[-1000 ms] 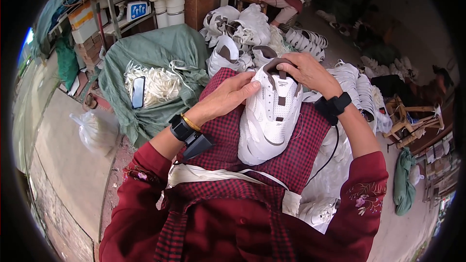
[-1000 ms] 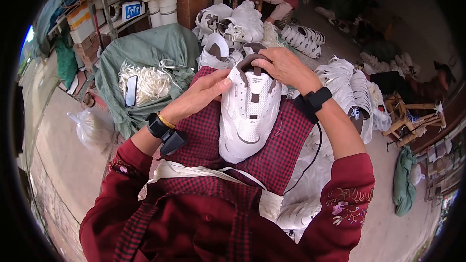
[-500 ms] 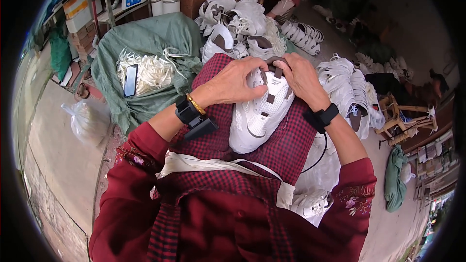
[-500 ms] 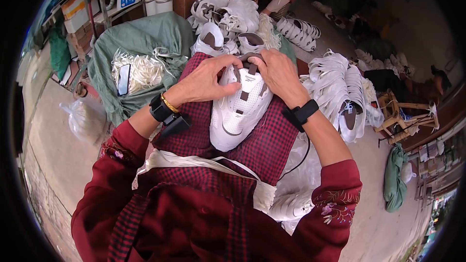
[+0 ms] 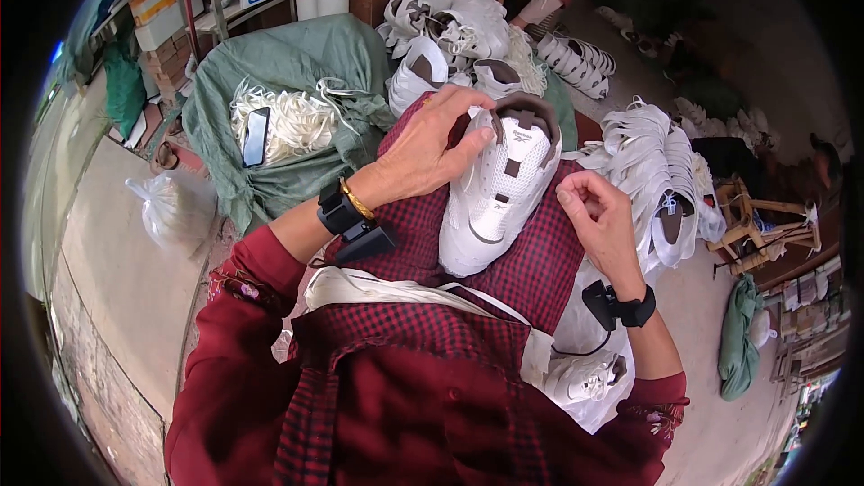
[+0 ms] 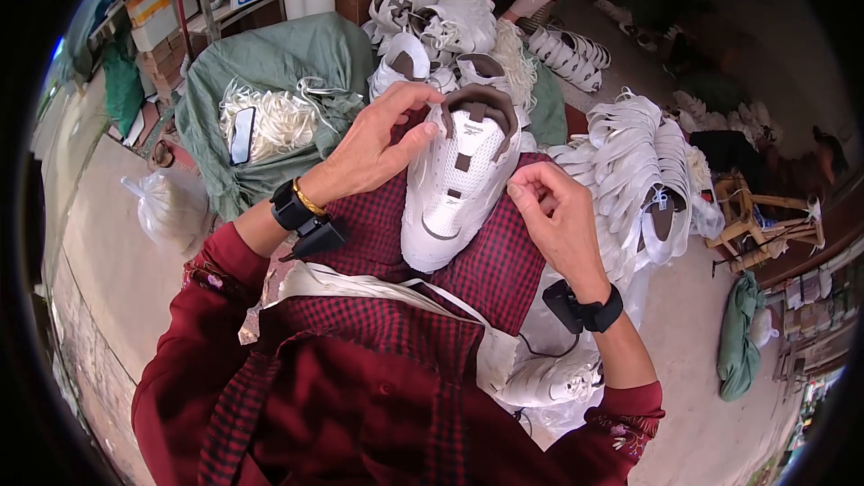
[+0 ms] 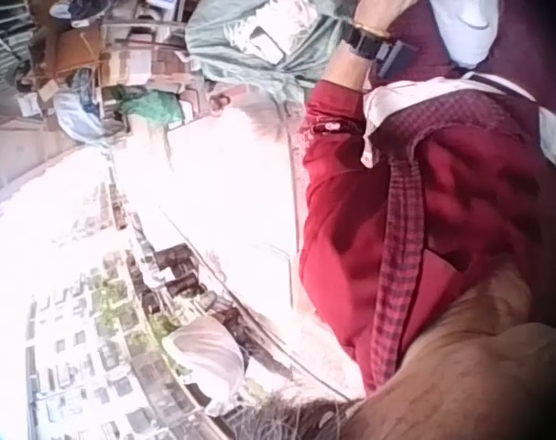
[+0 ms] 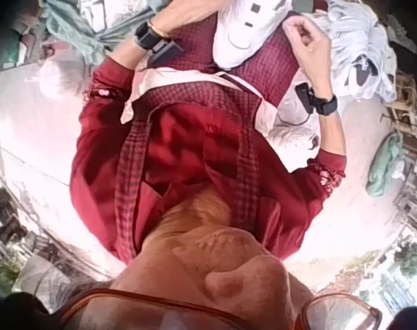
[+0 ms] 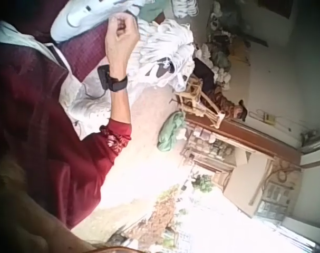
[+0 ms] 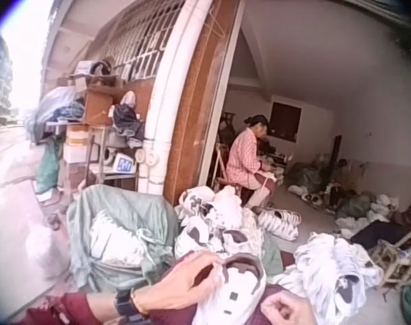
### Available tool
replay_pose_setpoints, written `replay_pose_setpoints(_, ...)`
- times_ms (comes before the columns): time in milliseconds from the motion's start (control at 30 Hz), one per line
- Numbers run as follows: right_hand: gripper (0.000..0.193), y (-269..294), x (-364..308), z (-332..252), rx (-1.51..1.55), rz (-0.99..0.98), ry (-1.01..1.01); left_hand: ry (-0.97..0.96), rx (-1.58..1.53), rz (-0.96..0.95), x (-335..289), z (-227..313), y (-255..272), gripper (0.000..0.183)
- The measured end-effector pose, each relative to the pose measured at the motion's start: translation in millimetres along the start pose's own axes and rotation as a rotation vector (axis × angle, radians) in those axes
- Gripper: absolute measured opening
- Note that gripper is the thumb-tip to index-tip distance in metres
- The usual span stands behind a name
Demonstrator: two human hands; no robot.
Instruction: The person is lacing a white athletic shoe while sitting among many other shoe components.
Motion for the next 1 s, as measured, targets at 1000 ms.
replay_pose_setpoints(1000, 0.013, 10.2, -40.1, -33.2, 0.473, 0.092, -0.384, 0.309, -0.767, -0.472, -72.3, 55.7, 5.4, 0.026)
Point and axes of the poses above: each hand's wrist, its own x-axis towards the middle knuckle, its own y-axis out of the back of the hand, z = x × y, the point moved 7 cm from there along x, towards the middle knuckle, and after that the axes turned 15 degrees about x, right-handed, at the moved point
